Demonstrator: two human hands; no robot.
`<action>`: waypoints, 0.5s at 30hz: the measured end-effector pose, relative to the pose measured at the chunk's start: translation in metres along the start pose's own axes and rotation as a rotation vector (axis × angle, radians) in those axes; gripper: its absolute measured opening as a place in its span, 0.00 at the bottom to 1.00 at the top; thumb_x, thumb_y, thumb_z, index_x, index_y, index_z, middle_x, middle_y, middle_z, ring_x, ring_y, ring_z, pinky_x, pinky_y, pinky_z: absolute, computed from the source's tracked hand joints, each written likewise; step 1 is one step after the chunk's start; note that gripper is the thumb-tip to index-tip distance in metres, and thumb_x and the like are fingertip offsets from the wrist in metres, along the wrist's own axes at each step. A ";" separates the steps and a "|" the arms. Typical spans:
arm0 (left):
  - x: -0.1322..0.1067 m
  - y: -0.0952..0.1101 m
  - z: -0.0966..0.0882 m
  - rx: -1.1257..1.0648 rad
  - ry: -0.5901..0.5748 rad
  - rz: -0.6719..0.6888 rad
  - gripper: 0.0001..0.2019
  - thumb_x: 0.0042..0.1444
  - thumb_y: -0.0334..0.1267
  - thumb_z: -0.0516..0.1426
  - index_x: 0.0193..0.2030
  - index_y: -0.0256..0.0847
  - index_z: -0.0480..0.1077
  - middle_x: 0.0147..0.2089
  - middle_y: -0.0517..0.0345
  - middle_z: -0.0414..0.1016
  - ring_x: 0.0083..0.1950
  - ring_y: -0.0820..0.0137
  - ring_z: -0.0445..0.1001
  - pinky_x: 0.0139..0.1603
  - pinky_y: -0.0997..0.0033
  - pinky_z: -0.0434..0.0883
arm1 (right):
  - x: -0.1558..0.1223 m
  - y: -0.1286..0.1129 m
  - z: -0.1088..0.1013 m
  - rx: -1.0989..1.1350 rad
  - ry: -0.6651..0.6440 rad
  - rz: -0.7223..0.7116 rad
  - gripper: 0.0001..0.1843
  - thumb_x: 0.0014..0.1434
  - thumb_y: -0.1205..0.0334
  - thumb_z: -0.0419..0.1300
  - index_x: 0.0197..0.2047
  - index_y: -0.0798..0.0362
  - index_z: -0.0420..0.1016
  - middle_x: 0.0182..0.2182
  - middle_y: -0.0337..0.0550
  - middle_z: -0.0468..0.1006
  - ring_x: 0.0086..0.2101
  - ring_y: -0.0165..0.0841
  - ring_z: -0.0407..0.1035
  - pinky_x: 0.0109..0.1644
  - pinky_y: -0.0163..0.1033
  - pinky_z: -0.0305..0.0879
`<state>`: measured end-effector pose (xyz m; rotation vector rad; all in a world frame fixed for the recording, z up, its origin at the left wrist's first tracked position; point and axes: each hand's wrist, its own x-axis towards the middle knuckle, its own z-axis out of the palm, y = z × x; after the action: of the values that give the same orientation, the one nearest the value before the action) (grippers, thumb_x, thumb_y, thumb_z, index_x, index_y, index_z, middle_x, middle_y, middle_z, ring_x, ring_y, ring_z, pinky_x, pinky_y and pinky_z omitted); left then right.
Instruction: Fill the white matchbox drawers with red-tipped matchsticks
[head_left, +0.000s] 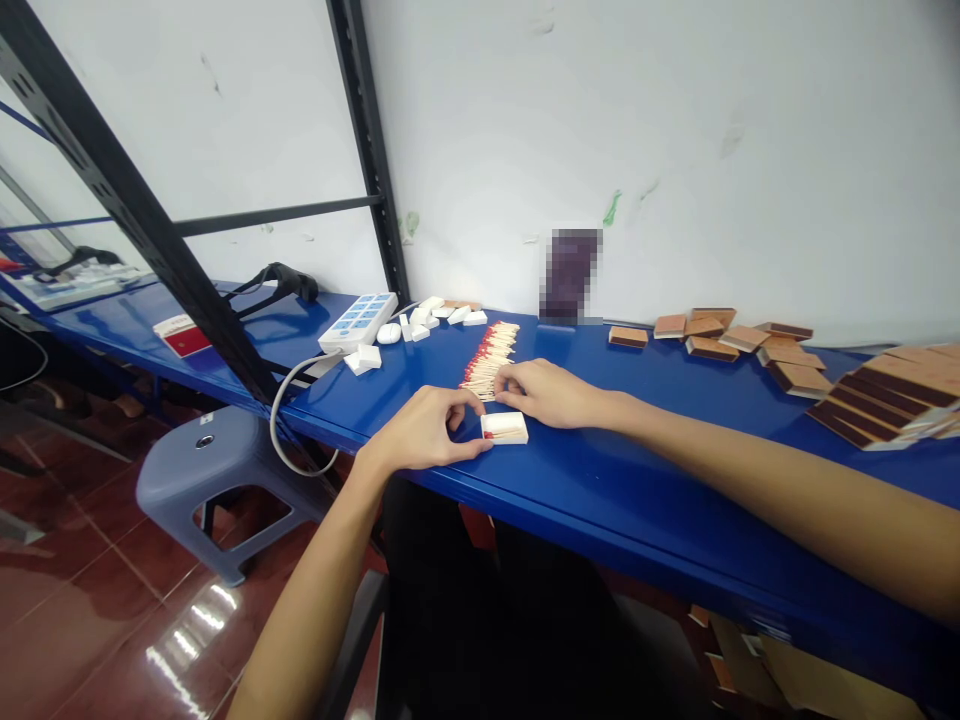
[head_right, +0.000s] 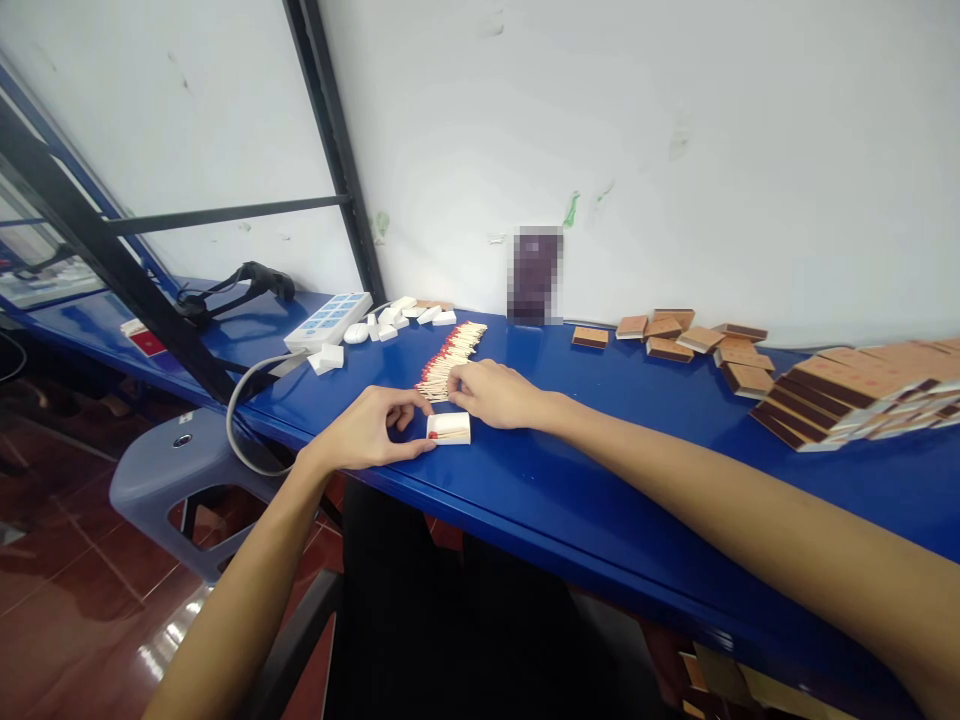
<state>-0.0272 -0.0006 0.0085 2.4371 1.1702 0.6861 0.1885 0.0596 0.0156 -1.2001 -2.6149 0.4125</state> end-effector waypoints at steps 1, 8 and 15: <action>0.000 0.000 0.000 0.000 0.000 0.000 0.14 0.52 0.46 0.65 0.40 0.39 0.74 0.23 0.69 0.59 0.24 0.77 0.57 0.28 0.74 0.56 | 0.000 0.000 -0.001 0.006 -0.020 -0.018 0.08 0.66 0.61 0.53 0.38 0.52 0.71 0.29 0.41 0.76 0.29 0.32 0.66 0.33 0.36 0.54; -0.001 0.000 0.001 0.003 0.007 0.000 0.14 0.52 0.46 0.65 0.40 0.40 0.74 0.23 0.69 0.59 0.24 0.77 0.57 0.28 0.74 0.55 | -0.008 0.002 -0.021 -0.049 -0.261 -0.093 0.11 0.66 0.61 0.50 0.32 0.52 0.65 0.30 0.43 0.73 0.28 0.32 0.62 0.32 0.38 0.53; -0.001 -0.001 0.000 -0.008 0.001 -0.008 0.15 0.53 0.48 0.65 0.40 0.40 0.74 0.23 0.69 0.58 0.24 0.77 0.56 0.27 0.74 0.54 | -0.017 -0.001 -0.050 -0.094 -0.285 -0.086 0.12 0.66 0.57 0.47 0.31 0.51 0.62 0.29 0.42 0.69 0.28 0.32 0.59 0.33 0.39 0.53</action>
<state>-0.0282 -0.0004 0.0076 2.4243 1.1751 0.6885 0.2149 0.0533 0.0615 -1.1237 -2.9462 0.4799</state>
